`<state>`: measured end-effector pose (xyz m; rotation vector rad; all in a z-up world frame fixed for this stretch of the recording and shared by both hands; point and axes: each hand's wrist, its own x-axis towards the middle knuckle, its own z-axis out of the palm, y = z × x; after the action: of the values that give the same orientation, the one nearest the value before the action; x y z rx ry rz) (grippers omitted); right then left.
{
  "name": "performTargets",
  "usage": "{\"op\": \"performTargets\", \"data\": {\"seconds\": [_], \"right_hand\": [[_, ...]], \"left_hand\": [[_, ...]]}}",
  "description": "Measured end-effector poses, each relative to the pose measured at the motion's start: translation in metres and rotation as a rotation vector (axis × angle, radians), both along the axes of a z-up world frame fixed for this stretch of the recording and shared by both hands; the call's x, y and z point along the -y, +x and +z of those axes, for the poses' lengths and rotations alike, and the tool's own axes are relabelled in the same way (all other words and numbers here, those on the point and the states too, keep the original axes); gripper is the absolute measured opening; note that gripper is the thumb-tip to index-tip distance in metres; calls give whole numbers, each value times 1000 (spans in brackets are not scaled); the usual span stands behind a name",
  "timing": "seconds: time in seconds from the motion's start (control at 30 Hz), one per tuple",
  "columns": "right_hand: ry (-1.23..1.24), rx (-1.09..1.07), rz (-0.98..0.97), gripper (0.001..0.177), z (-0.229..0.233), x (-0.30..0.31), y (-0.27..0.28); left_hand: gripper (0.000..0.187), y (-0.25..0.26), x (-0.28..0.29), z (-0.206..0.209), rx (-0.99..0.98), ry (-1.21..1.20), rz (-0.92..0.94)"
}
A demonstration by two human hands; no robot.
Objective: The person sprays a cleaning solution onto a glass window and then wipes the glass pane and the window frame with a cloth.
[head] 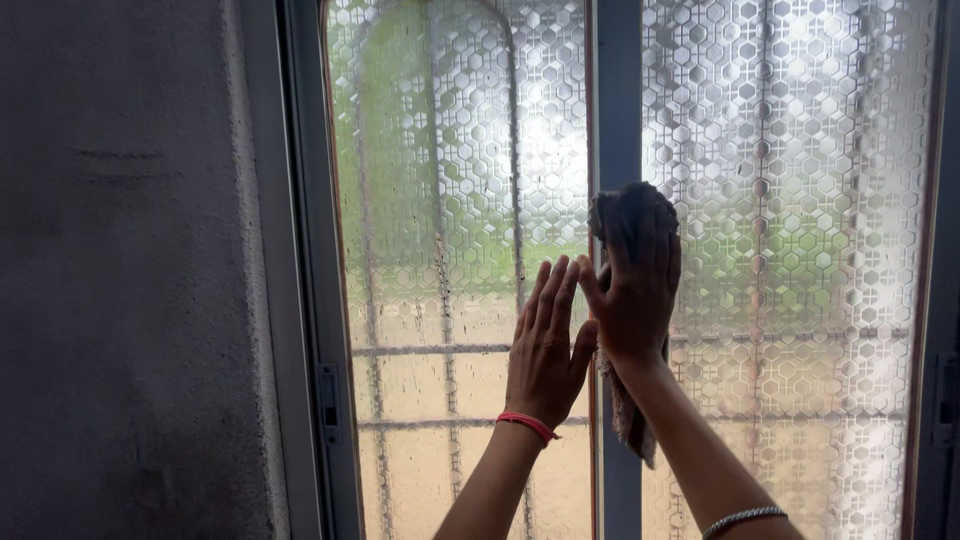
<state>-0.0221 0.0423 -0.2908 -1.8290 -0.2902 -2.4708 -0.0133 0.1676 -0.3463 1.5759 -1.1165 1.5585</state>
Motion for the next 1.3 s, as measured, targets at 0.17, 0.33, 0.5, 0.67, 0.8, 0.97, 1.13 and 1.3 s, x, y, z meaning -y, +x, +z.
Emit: {"op": "performTargets", "data": {"seconds": [0.17,0.33,0.5,0.67,0.8,0.97,1.13,1.3], "right_hand": [[49,-70,-52,52,-66,2,9],[83,-153,74,58,-127,0,4],[14,-239,64,58,-176,8,0],[-232,-222,93,54,-133,56,-9],[-167,-180,-29,50,-60,105,-26],[-62,-37,-117,46,-50,164,-32],[268,-170,81,47,-118,154,-27],[-241,-195,7,51,-88,109,-38]], "left_hand": [[63,6,20,-23,19,47,13],[68,-2,31,-74,-29,124,-7],[69,-13,25,-122,-102,197,50],[68,-6,29,-96,-24,215,149],[68,-9,67,-57,30,162,194],[71,-6,108,-51,29,127,262],[68,3,117,-62,56,156,307],[65,7,116,-64,97,123,286]]}}
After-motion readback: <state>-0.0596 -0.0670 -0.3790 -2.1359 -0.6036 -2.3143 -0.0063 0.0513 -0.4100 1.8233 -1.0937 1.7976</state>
